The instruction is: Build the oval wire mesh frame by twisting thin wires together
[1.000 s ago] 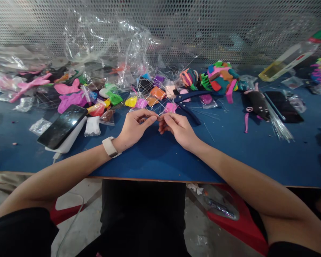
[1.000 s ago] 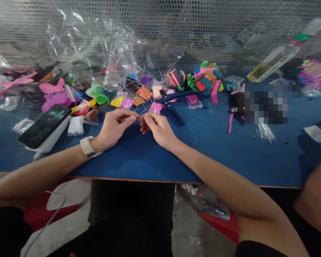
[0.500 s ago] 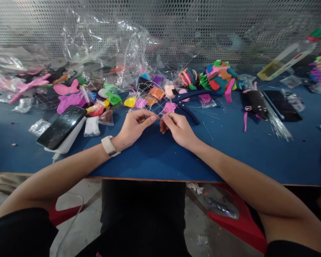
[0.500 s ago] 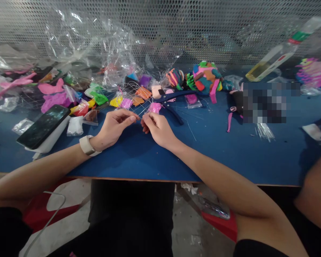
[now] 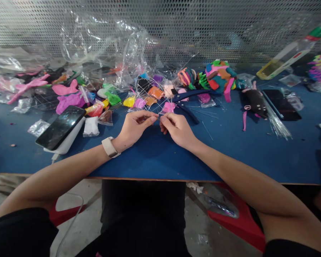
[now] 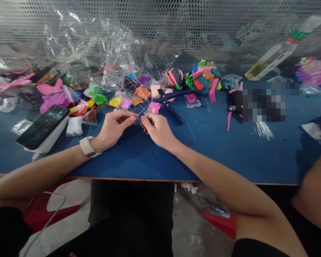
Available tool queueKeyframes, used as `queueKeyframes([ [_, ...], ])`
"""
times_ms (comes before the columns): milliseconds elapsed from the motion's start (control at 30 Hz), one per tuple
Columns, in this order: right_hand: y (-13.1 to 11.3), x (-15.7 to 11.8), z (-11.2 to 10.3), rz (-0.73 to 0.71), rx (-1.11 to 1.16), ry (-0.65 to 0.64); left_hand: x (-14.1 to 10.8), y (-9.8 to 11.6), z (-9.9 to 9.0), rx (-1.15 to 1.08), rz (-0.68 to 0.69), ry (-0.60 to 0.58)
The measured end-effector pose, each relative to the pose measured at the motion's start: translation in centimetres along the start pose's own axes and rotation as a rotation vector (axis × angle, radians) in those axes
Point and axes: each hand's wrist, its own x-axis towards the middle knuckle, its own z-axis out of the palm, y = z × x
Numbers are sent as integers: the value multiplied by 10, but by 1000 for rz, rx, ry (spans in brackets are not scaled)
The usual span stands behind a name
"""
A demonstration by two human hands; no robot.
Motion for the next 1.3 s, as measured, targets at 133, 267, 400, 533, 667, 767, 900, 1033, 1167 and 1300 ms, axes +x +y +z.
queueKeyframes([
  [133, 0, -1, -1, -7, -78, -13, -1, 4, 0, 72, 31, 9],
  [267, 4, -1, -3, -79, -244, 90, -1, 8, 0, 119, 52, 24],
  [400, 8, -1, -7, -259, -377, 365, -1, 9, 0, 146, 71, 43],
  [533, 5, -3, -9, -426, -511, 291, -3, 9, 0, 175, 94, 48],
  [667, 4, -5, -6, -406, -566, 251, -3, 9, -1, 193, 100, 52],
  [767, 7, -4, -5, -346, -463, 170, -2, 8, -1, 205, 100, 50],
  [900, 6, -2, -5, -295, -354, 96, -1, 6, -1, 194, 85, 44],
  [1033, 2, -3, -4, -295, -334, 124, -1, 6, -1, 193, 69, 14],
  [1167, 1, -3, -2, -283, -299, 130, -1, 7, -2, 229, 67, 10],
  [1300, 2, -2, 1, -248, -227, 139, 0, 6, -2, 255, 91, 33],
])
